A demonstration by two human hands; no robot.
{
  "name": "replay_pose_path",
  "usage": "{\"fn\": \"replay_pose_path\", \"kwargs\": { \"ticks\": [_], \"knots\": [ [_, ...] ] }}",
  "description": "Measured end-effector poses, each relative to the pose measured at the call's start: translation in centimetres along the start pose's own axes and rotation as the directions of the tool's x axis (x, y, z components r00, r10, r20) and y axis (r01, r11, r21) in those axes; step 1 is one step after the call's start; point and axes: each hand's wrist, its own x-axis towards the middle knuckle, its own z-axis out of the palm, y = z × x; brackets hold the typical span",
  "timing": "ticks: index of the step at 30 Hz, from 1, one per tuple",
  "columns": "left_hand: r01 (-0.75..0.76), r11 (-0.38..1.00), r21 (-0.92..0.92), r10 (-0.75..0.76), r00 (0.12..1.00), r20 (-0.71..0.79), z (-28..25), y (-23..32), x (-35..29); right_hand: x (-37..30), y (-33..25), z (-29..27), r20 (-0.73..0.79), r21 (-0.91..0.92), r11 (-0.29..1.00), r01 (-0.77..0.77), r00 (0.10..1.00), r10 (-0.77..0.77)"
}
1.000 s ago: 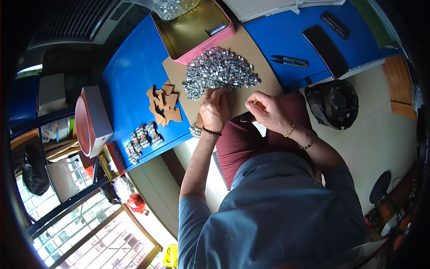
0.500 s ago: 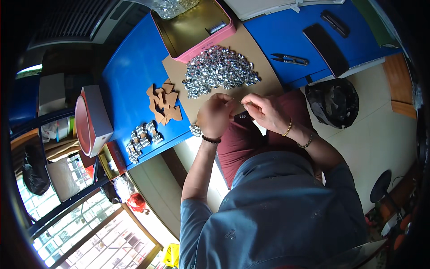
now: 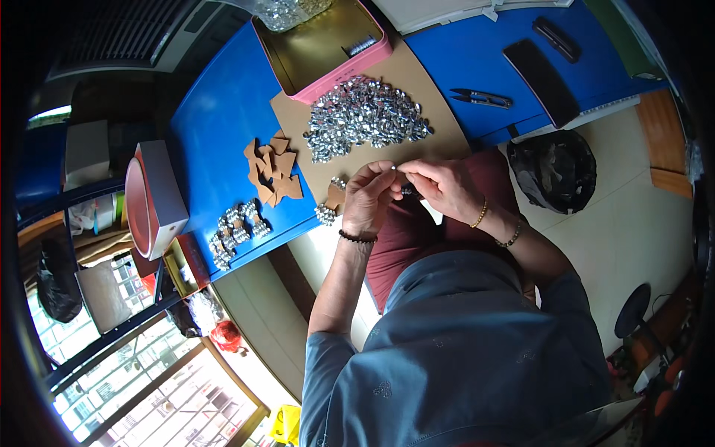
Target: The person attaches rhinestones onto bow-shaped cutouts by sewing them on with a needle and thread.
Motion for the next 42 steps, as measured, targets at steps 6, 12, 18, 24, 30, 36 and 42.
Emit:
{"fn": "replay_pose_path", "kwargs": {
  "ticks": [6,12,18,24,30,36,42],
  "knots": [
    [0.000,0.999,0.033,0.000,1.000,0.014,0.0,0.0,-0.2,0.0,0.1,0.0,-0.023,-0.041,0.998,0.056,0.998,-0.057],
    [-0.037,0.999,0.029,0.038,0.998,-0.040,0.4,-0.3,-0.4,-0.2,0.4,0.1,-0.037,-0.055,0.995,0.086,0.995,-0.088],
    [-0.075,0.997,0.006,0.076,0.996,-0.045,0.6,-0.4,-0.4,-0.1,-0.1,0.1,-0.036,-0.031,0.998,0.060,0.997,-0.061],
    [-0.065,0.998,0.008,0.065,0.996,-0.057,0.8,-0.6,-0.5,-0.1,0.0,0.1,-0.038,-0.044,0.997,0.064,0.997,-0.066],
    [-0.064,0.998,-0.012,0.063,0.995,-0.078,1.1,-0.8,-0.7,-0.1,0.1,0.1,-0.024,-0.014,0.999,0.037,0.999,-0.038],
    [-0.052,0.997,-0.062,0.046,0.995,-0.085,1.2,-0.6,-0.6,-0.3,0.3,0.2,-0.042,-0.037,0.997,0.065,0.997,-0.066],
    [-0.048,0.997,-0.059,0.042,0.995,-0.094,1.1,-0.8,-0.7,-0.4,0.6,0.4,-0.049,-0.084,0.992,0.099,0.993,-0.103]
  ]
}}
